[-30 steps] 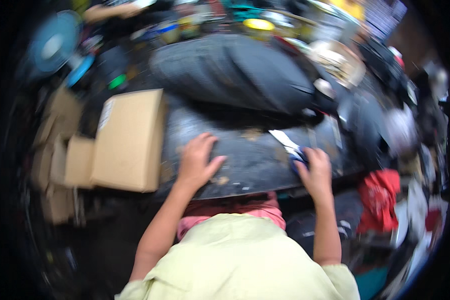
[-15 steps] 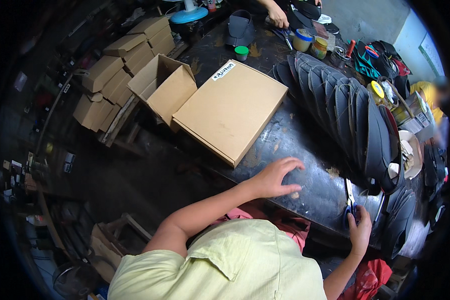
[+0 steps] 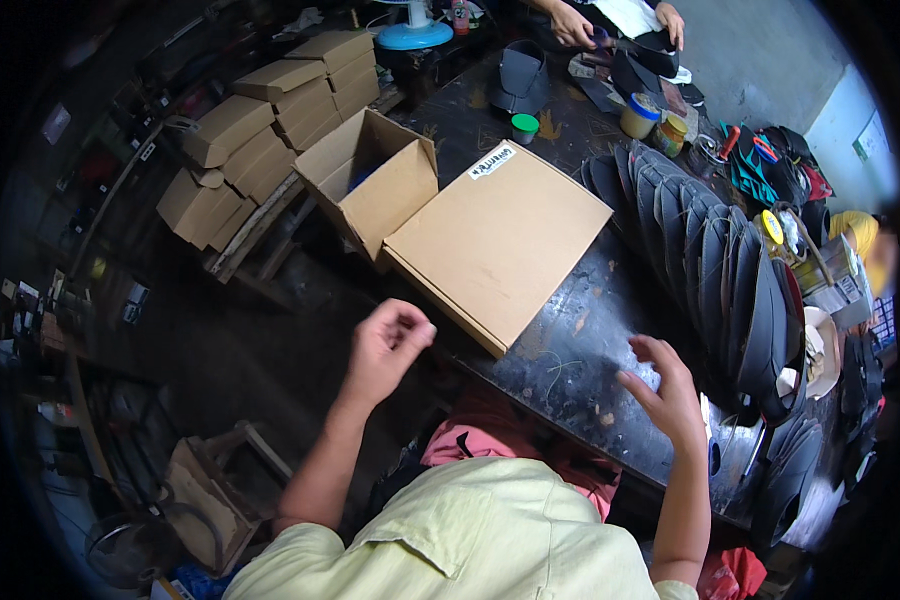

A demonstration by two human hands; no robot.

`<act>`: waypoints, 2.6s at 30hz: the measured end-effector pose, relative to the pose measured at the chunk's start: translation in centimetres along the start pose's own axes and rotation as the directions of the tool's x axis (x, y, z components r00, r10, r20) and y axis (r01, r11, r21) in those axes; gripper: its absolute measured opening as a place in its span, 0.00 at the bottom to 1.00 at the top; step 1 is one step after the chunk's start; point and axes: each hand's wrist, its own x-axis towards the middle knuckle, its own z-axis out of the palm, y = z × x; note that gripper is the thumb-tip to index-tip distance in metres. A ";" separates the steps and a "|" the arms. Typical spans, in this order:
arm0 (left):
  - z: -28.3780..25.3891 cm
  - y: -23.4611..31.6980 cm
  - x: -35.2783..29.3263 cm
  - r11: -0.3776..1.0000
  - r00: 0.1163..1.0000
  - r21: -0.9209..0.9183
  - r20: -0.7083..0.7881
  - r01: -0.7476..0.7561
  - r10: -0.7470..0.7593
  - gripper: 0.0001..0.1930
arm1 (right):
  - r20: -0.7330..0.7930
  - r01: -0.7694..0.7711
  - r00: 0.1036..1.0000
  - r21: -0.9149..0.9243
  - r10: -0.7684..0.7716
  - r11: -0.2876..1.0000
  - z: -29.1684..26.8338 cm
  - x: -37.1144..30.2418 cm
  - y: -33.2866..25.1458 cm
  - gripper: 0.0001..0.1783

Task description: The person uses scissors to trim excess material from the edges of several black slip-on shoes. They repeatedly pick up a shoe, cut along the seam, and place the trimmed shoe on a stack. The person also briefly handles a cardboard box and a plastic bottle.

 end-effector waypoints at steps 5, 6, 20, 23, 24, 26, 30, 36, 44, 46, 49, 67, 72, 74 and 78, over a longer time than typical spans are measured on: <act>-4.8 -2.2 2.1 0.983 0.877 0.033 -0.448 -0.178 0.174 0.20 | 0.094 -0.027 0.995 0.059 0.022 0.998 3.5 5.2 -1.8 0.44; -5.7 -2.2 2.7 0.988 0.847 0.094 -0.508 -0.124 0.154 0.30 | 0.096 -0.027 0.995 0.044 0.022 0.999 4.1 5.7 -2.1 0.48; -7.7 -0.5 12.5 0.862 0.874 0.334 -0.175 -0.381 0.454 0.80 | -0.107 0.129 0.985 -0.065 -0.136 0.989 12.6 5.6 -6.4 0.72; -8.5 -0.9 13.3 0.858 0.853 0.331 -0.218 -0.393 0.474 0.78 | -0.099 0.089 0.991 -0.002 -0.089 0.996 12.6 6.2 -5.8 0.67; -9.0 -0.9 13.5 0.849 0.848 0.373 -0.232 -0.374 0.476 0.78 | -0.088 0.077 0.993 0.033 -0.074 0.997 12.4 6.4 -5.4 0.65; -9.6 -0.9 13.8 0.864 0.866 0.299 -0.180 -0.404 0.467 0.78 | -0.075 0.125 0.990 0.026 -0.123 0.992 11.8 6.8 -4.5 0.63; -10.1 -0.4 14.1 0.889 0.896 0.258 -0.137 -0.379 0.422 0.79 | -0.025 0.171 0.985 0.110 -0.169 0.979 10.3 8.2 -2.7 0.59; -9.7 0.2 13.4 0.873 0.871 0.280 -0.180 -0.399 0.457 0.74 | 0.042 0.209 0.975 0.175 -0.219 0.962 9.2 9.1 -1.3 0.55; -10.1 0.5 11.9 0.815 0.840 0.383 -0.153 -0.435 0.521 0.78 | 0.000 0.210 0.977 0.103 -0.212 0.972 9.1 8.8 -1.8 0.49; -10.5 0.8 11.5 0.845 0.866 0.338 -0.140 -0.414 0.480 0.82 | -0.006 0.212 0.977 0.090 -0.213 0.973 8.9 9.1 -1.7 0.49; -11.4 0.8 11.3 0.774 0.843 0.496 -0.142 -0.393 0.519 0.82 | -0.067 0.202 0.978 0.102 -0.196 0.974 8.7 9.5 -1.1 0.48; -11.7 -3.3 12.4 0.763 0.858 0.530 -0.120 -0.371 0.500 0.82 | -0.087 0.080 0.994 0.230 -0.062 0.970 8.9 9.7 -0.4 0.41; -11.6 -3.9 11.9 0.835 0.861 0.486 -0.278 -0.257 0.426 0.76 | -0.078 0.127 0.991 0.205 -0.113 0.970 9.2 10.5 -0.2 0.41; -11.8 -3.7 11.5 0.845 0.807 0.430 -0.346 -0.318 0.479 0.77 | -0.036 0.128 0.992 0.169 -0.124 0.977 9.6 11.2 -0.5 0.41; -13.3 -2.1 10.4 0.830 0.726 0.464 -0.449 -0.309 0.521 0.76 | -0.012 0.179 0.984 0.107 -0.179 0.978 10.6 13.2 -1.9 0.40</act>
